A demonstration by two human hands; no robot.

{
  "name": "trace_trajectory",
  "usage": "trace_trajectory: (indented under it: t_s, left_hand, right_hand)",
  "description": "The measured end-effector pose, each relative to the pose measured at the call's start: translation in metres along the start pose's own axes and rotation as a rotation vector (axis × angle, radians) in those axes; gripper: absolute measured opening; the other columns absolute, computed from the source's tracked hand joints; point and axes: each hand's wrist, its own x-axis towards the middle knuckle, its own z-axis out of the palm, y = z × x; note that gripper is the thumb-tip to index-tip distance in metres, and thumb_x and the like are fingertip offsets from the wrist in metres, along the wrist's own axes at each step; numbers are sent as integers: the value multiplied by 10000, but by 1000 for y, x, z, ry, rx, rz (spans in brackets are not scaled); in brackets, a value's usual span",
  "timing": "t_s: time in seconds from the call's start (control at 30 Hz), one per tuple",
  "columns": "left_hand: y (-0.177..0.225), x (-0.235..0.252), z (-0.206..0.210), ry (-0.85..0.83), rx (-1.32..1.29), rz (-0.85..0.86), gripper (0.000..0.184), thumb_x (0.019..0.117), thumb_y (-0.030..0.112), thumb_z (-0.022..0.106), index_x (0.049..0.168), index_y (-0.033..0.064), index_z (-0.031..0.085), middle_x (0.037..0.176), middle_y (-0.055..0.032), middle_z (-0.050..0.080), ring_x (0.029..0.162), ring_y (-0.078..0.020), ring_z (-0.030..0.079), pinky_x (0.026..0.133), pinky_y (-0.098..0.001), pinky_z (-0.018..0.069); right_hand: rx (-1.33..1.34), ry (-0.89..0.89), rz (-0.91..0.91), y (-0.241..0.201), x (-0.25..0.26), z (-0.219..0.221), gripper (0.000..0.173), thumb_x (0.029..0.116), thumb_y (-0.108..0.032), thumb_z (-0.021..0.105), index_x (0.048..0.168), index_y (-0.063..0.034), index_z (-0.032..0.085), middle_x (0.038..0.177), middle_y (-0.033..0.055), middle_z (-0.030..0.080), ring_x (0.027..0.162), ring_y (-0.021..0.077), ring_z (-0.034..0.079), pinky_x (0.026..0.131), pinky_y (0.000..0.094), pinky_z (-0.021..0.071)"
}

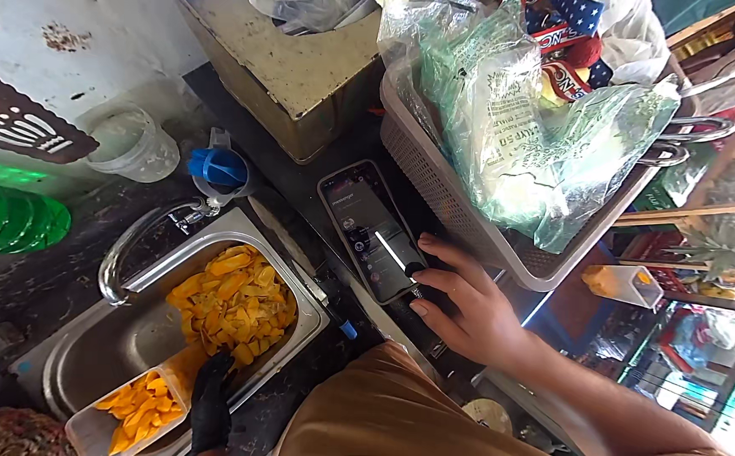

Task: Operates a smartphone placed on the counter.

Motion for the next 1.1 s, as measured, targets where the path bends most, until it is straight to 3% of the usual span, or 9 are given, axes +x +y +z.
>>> trace_trajectory:
  t_s: [0.37, 0.77, 0.83, 1.0, 1.1]
  left_hand:
    - [0, 1, -1, -11, 10, -17, 471, 970, 274, 551, 1385, 51, 546, 1370, -114, 608, 1200, -212, 611, 955, -418, 539]
    - [3, 0, 0, -24, 24, -29, 473, 967, 280, 585, 1384, 59, 557, 1387, -102, 600, 1229, -197, 593, 967, -407, 532]
    - [3, 1, 0, -25, 29, -36, 469, 984, 283, 574, 1398, 65, 547, 1388, -102, 600, 1219, -203, 603, 959, -416, 540]
    - [3, 1, 0, -11, 36, -33, 475, 999, 295, 560, 1414, 65, 540, 1395, -111, 601, 1222, -224, 606, 961, -438, 538]
    - [3, 1, 0, -7, 27, -22, 461, 992, 290, 548, 1397, 69, 557, 1390, -102, 608, 1221, -219, 606, 958, -434, 535]
  right_hand:
    - [7, 9, -6, 1, -1, 0, 298, 1036, -366, 603, 1180, -120, 693, 1438, 140, 591, 1401, 233, 516, 1118, 372, 495]
    - [89, -21, 8, -6, 6, -7, 341, 1015, -378, 642, 1257, -137, 636, 1475, 146, 546, 1433, 234, 474, 1130, 377, 486]
    - [102, -36, 7, -11, 12, -10, 356, 1012, -390, 644, 1278, -153, 622, 1503, 142, 514, 1456, 237, 443, 1143, 385, 475]
    - [44, -125, -35, -12, 21, -5, 402, 1004, -502, 614, 1311, -246, 652, 1547, 167, 460, 1515, 333, 332, 1192, 517, 393]
    - [19, -169, -50, -14, 23, -3, 403, 994, -556, 598, 1304, -304, 649, 1573, 173, 415, 1534, 347, 281, 1204, 521, 371]
